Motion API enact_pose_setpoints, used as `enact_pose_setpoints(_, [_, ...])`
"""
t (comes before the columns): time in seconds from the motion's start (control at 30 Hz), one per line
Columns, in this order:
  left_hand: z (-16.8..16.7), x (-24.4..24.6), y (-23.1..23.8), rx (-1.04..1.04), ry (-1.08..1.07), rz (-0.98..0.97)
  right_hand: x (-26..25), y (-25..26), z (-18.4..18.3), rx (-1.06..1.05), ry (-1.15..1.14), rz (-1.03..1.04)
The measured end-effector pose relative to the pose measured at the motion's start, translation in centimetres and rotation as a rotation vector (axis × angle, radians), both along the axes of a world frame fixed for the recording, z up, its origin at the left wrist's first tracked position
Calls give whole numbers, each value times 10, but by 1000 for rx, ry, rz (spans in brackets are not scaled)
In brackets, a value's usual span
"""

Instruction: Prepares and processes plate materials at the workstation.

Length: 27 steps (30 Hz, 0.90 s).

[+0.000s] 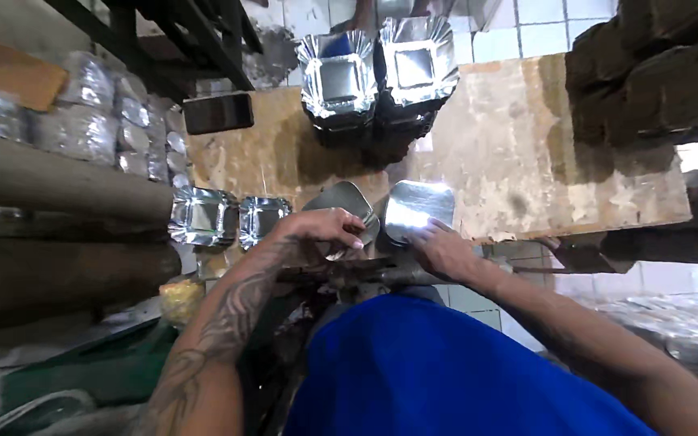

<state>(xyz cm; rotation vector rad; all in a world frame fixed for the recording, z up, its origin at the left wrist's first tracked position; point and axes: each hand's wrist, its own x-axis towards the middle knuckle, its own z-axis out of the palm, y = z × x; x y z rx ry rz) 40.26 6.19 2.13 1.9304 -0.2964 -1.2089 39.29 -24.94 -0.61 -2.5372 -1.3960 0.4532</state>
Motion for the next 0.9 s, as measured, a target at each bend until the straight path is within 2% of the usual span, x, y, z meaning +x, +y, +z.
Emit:
enact_pose_setpoints(0.07, [5,-7,-4,49,-94,56,-5,-8,-18,110,-146,12])
enact_pose_setpoints(0.13, [21,-35,-6,104,-333,131,-14,-4,-4,182,-173,-77])
enact_pose_setpoints(0.17, [33,-59,-4,108,-521,192,-21,1,13,288,-137,-170])
enact_pose_setpoints(0.2, [47,-87,-1,57,-664,333,-29,9,35,433,-46,-286])
enact_pose_setpoints(0.23, [58,-116,3,-72,-704,555,-38,18,55,595,136,-413])
enact_pose_setpoints(0.27, [65,-141,3,-252,-642,827,-48,30,72,766,395,-555])
enact_pose_setpoints(0.3, [69,-160,-3,-419,-500,1110,-59,46,83,943,693,-703])
enact_pose_setpoints(0.33, [67,-178,-8,-541,-325,1314,-72,63,88,1051,931,-841])
enact_pose_setpoints(0.4, [43,-207,-18,-637,-90,1574,-96,90,87,1001,1203,-963])
enact_pose_setpoints(0.5, [11,-246,-31,-850,37,1766,-108,99,80,684,1358,-768])
enact_pose_setpoints(0.57, [-9,-265,-46,-1077,8,1810,-100,91,77,507,1476,-586])
enact_pose_setpoints(0.6, [-22,-268,-58,-1133,-28,1816,-99,86,70,497,1530,-544])
enact_pose_setpoints(0.63, [-41,-267,-69,-1083,-53,1823,-100,80,58,502,1524,-533])
enact_pose_setpoints(0.67, [-67,-265,-78,-918,-72,1772,-101,71,43,500,1427,-529])
enact_pose_setpoints(0.7, [-99,-261,-83,-716,-80,1635,-102,55,23,449,1241,-473])
enact_pose_setpoints(0.73, [-129,-255,-88,-512,-59,1483,-101,30,2,339,1011,-345])
enact_pose_setpoints(0.8, [-162,-226,-101,-183,14,1211,-101,-28,-33,36,686,-88])
enact_pose_setpoints(0.87, [-182,-181,-124,22,68,939,-111,-85,-53,-267,559,4])
enact_pose_setpoints(0.9, [-195,-159,-138,71,103,825,-119,-109,-60,-387,566,-32])
